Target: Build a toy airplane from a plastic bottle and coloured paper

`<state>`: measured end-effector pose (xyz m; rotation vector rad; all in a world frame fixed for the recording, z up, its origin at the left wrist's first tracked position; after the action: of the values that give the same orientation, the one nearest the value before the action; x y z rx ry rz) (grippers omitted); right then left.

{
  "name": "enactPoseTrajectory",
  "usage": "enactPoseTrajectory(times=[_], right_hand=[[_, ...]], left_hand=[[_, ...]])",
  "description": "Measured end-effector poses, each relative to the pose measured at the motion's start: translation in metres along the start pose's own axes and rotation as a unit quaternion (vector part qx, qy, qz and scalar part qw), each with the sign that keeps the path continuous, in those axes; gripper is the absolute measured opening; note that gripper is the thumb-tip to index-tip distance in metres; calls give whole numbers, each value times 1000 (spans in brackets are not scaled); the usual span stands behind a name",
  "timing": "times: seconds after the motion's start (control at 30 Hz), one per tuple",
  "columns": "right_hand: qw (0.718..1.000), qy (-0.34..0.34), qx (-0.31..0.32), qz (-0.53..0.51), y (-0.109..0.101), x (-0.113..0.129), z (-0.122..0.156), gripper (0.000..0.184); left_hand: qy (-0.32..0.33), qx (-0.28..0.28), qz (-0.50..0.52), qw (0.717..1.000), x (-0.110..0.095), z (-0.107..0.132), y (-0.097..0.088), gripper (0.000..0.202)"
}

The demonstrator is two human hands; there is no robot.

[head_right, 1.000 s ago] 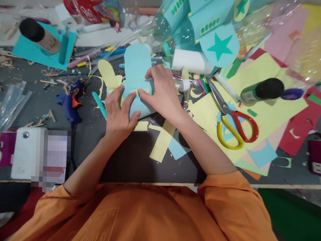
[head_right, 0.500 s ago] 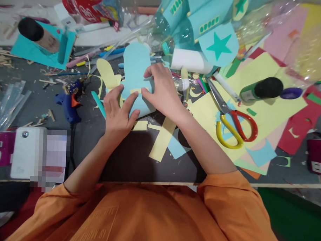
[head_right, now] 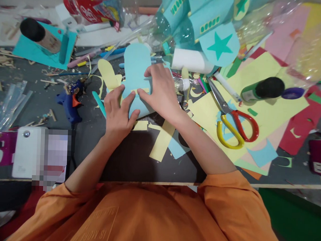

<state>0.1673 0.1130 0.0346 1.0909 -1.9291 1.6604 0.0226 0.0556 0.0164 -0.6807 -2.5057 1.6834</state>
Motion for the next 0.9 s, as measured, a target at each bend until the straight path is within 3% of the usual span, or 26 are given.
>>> enactPoseTrajectory(times=[0.23, 0.53, 0.9], right_hand=[[1000, -4, 0, -15, -5, -3, -1, 25], [1000, 11, -20, 9, 3, 4, 2, 29], [994, 3, 79, -73, -21, -5, -7, 26]], left_hand=[[6, 2, 4, 1000, 1, 0, 0, 54], [0, 6, 14, 1000, 2, 1, 0, 51], [-18, 41, 49, 998, 4, -1, 2, 50]])
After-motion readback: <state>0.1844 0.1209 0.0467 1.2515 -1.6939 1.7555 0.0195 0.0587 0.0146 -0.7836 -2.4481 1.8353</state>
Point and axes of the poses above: each hand's wrist, its own z-axis away from the middle knuckle, its own y-axis out of the palm, x = y × z, the point moved 5 cm from there along -z, towards the middle knuckle, and after that the axes turned 8 degrees about -z, right-handed, at the moved point
